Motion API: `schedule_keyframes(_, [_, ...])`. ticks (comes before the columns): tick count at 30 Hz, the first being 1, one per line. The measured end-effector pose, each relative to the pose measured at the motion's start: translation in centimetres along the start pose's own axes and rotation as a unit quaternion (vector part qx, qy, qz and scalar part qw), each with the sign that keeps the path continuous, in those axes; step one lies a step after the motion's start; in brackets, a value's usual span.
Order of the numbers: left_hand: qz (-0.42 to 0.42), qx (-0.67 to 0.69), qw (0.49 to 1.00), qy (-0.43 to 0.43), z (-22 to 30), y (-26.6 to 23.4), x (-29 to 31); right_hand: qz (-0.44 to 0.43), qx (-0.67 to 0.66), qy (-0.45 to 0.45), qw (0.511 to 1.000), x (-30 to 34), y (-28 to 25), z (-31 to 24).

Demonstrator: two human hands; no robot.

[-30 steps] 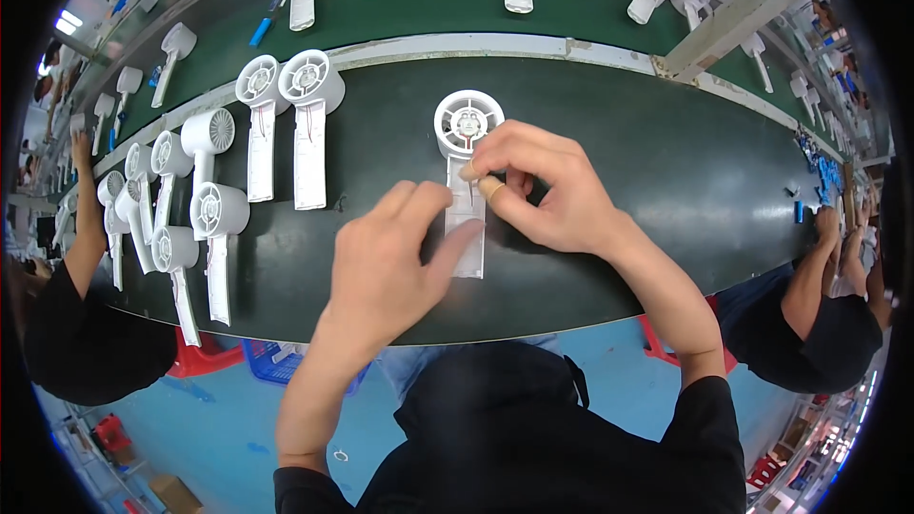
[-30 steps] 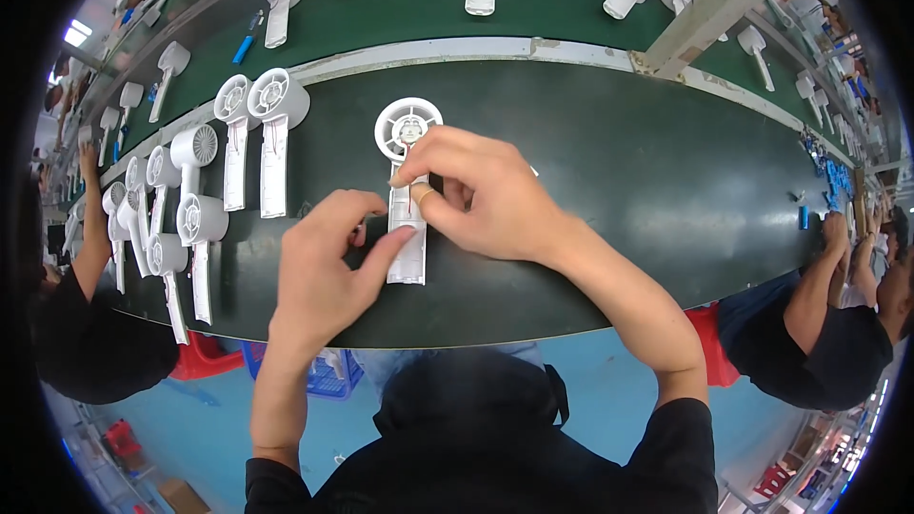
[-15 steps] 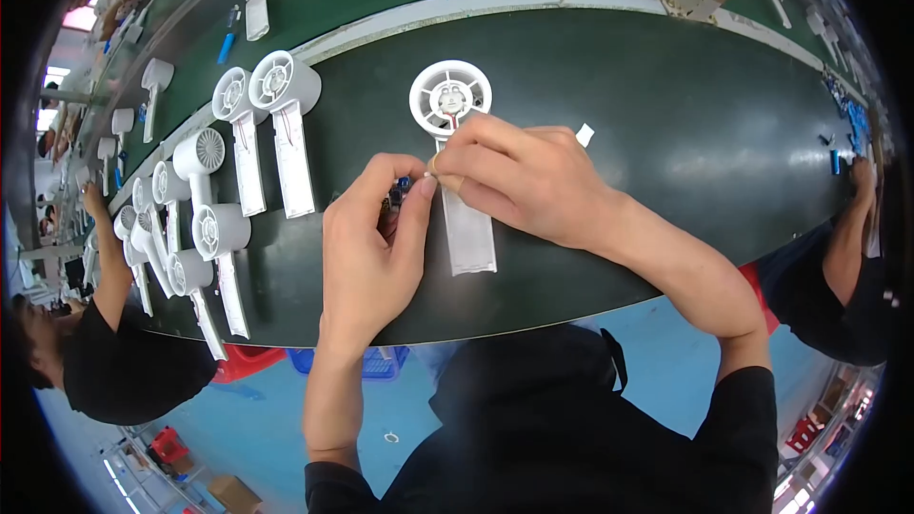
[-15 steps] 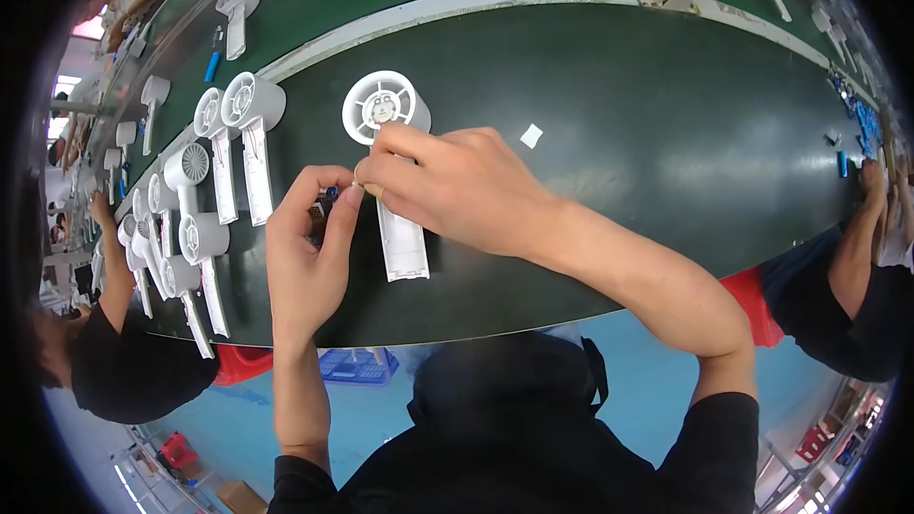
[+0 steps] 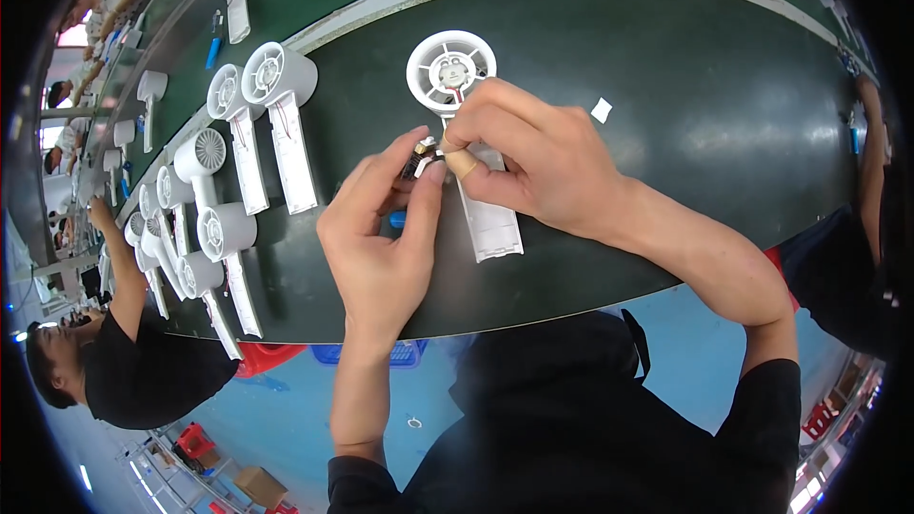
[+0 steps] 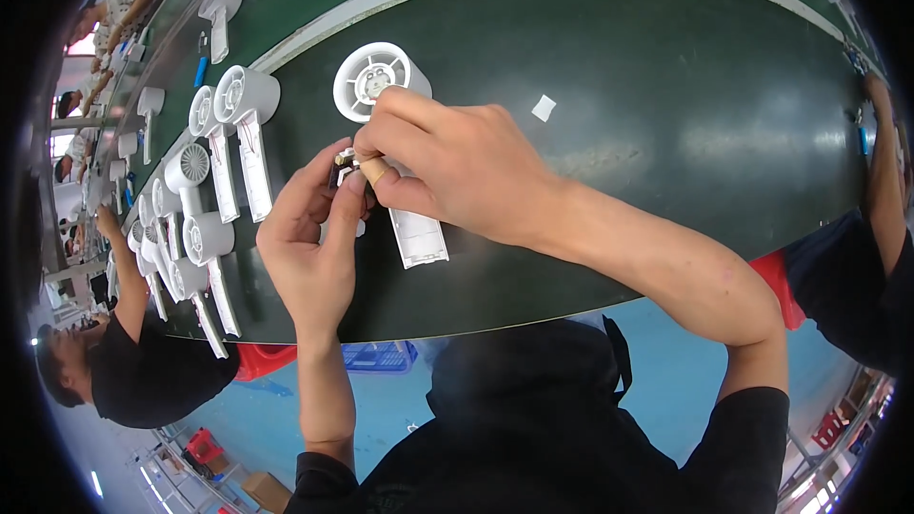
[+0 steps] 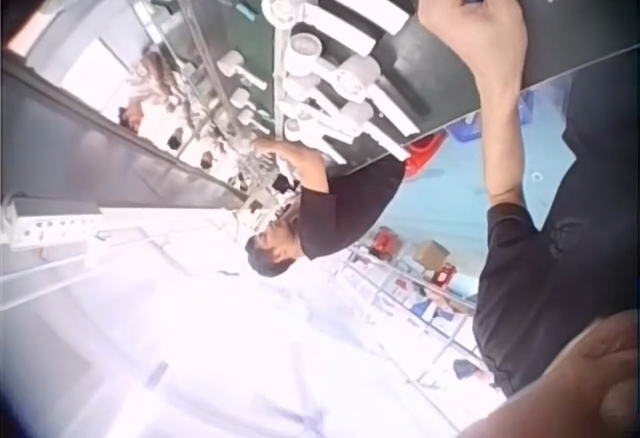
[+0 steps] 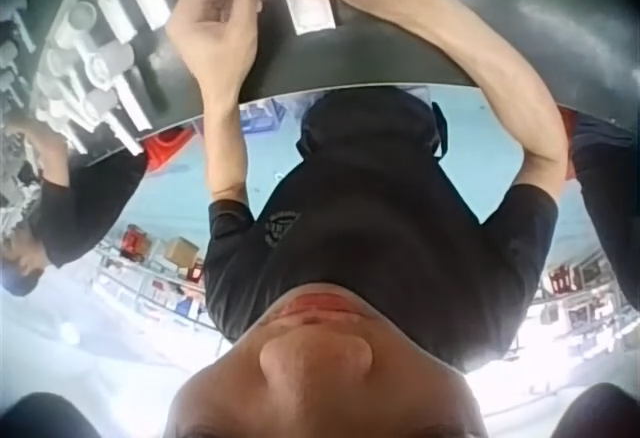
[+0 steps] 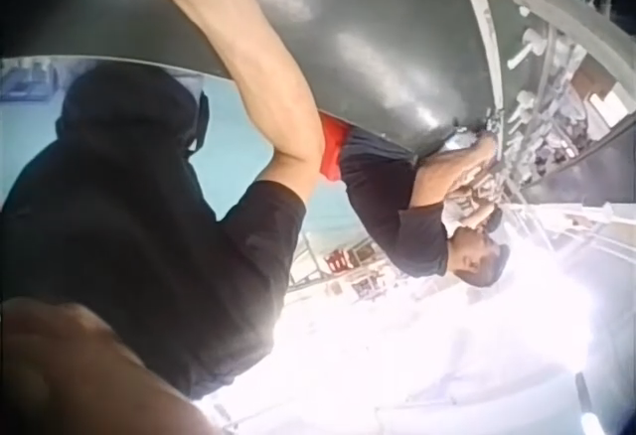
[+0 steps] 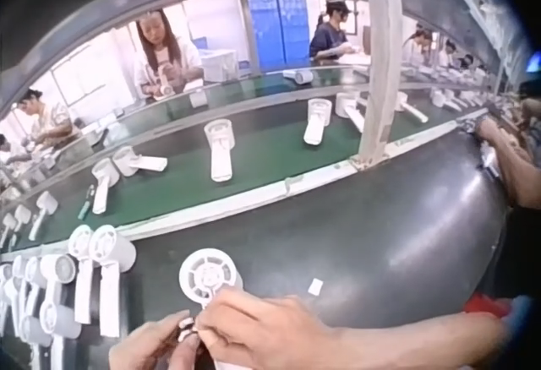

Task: The person assembles portable fans by connecting wires, inserting circuit boards and batteries into the fan handles, and placing the assembled fan housings onto the conveyor belt.

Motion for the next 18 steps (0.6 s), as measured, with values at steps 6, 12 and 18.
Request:
schedule_keyframes(6, [0.0,-0.079,0.991,0.11,1.9,0.8,0.6,0.02,0.0,-0.002,1.0,0.1,-0.2,-0.2])
schedule_keyframes(12, [-0.03,-0.114,0.981,0.156,1.9,0.9,1.1,0.028,0.005,0.008,1.0,0.2,-0.5,-0.2])
schedule_keyframes(18, [0.031,-0.235,0.94,0.247,2.7,1.3,2.0,0.011,0.045,-0.013,0.999,0.2,-0.2,-0.4])
Point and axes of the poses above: each hand's wrist, its own x-axis away from the middle knuckle, its own y-axis out of the palm, z = x × y, the point moved 9 cm from there along -x, towards the middle knuckle, and after that the axes turned 8 degrees about -y, right-handed, at the moved point
